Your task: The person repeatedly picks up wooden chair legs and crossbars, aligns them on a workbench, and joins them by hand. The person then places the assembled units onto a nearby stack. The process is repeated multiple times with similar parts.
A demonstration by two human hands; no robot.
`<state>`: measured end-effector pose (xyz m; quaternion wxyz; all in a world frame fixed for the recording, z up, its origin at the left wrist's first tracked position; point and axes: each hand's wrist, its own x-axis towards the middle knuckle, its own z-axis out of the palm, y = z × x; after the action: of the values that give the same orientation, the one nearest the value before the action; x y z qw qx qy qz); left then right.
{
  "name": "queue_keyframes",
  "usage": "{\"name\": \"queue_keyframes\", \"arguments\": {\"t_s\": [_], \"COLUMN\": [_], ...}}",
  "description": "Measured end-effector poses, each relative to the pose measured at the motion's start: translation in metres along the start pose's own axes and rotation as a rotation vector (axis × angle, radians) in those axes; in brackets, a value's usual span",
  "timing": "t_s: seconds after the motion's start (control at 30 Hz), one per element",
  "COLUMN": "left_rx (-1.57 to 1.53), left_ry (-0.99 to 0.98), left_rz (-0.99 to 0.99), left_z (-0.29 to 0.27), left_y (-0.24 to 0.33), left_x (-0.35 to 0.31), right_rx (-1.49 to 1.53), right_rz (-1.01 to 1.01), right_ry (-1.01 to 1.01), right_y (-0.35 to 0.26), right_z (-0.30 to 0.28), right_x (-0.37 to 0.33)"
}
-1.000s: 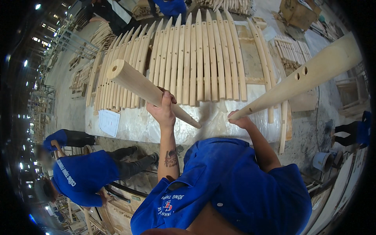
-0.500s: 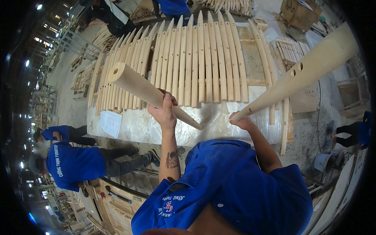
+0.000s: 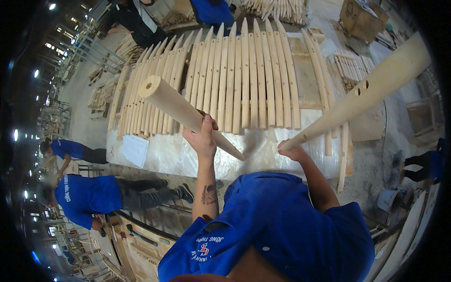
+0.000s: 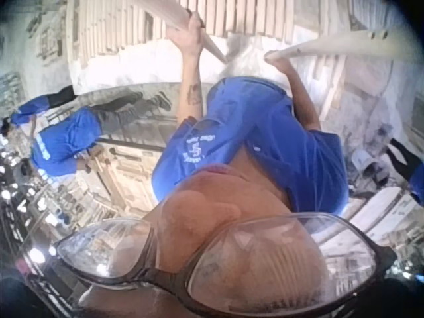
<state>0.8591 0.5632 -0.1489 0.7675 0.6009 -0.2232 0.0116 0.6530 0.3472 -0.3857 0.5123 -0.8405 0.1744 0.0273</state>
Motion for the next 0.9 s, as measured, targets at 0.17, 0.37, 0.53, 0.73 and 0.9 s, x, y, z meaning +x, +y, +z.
{"name": "queue_keyframes", "arguments": {"t_s": [0.17,0.37,0.53,0.73,0.9], "left_rx": [-0.056,-0.078,-0.09,-0.04,-0.068], "left_ry": [0.032,0.023,0.018,0.028,0.011], "left_rz": [-0.002,-0.022,-0.012,0.026,0.03], "left_z": [-0.002,-0.001,0.001,0.0,-0.008], "left_y": [-0.001,-0.001,0.001,0.004,0.001], "left_x": [-0.002,-0.002,-0.005,-0.007,-0.011], "right_rx": [0.046,0.038,0.012,-0.038,0.032], "right_rz": [0.019,0.029,0.07,0.053,0.013], "right_ry": [-0.014,0.064,0.051,0.046,0.239], "right_y": [-0.007,-0.013,-0.016,-0.007,0.0], "right_z": [0.002,0.003,0.005,0.012,0.024], "right_x": [-0.001,-0.005,-0.006,-0.001,-0.01]}}
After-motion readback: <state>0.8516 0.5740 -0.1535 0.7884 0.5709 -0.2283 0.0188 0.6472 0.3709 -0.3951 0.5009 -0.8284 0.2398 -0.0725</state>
